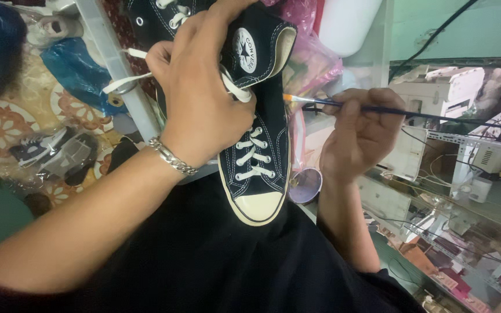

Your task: The person pours a white liquid from a bottle onto a paintbrush and applies it to the white rubber toe cap and sole of a black sneaker. They hold the shoe in their lap and rotate it to paint different sections of the rubber trim.

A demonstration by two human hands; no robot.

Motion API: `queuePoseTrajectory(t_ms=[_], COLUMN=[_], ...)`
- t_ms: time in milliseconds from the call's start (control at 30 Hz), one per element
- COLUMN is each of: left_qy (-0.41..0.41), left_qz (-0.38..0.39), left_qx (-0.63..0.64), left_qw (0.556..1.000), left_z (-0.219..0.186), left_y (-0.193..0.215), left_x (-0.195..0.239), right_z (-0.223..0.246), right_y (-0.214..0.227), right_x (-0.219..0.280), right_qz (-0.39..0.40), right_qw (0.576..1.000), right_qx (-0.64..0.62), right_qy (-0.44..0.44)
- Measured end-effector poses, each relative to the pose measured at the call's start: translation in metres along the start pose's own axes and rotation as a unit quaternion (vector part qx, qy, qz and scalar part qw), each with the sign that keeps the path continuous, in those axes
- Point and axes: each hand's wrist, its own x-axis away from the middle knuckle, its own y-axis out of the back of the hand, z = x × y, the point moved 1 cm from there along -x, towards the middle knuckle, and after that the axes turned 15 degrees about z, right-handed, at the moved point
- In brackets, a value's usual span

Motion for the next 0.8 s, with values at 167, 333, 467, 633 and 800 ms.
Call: queuePoseTrajectory(t_ms=[167, 333, 467, 633, 800], left_qy=[-0.002, 0.0, -0.001, -0.001, -0.001], left_qz=[0.001, 0.004, -0.002, 0.0, 0.008], left_qx=[-0.003, 0.006, -0.001, 0.001, 0.004], left_qw=[1.0, 1.0, 1.0, 1.0, 1.0], left_z=[0.0, 0.0, 0.001, 0.001, 0.0], left_y=[0.001, 0.001, -0.001, -0.001, 0.001], left_x=[0.001, 0.001, 0.001, 0.002, 0.003], right_z=[0.002, -0.002, -0.003, 0.004, 0.01], right_y=[-0.002, -0.001, -0.001, -0.005, 0.0], right_x=[-0.002, -0.003, -0.002, -0.007, -0.012], right_qz=[-0.009, 0.002, -0.004, -0.01, -0.009], right_qw=[1.0, 1.0, 1.0, 0.998, 0.995], right_qx=[0.014, 0.013, 0.011, 0.062, 0.085], right_qy=[-0.015, 0.001, -0.006, 0.01, 0.051])
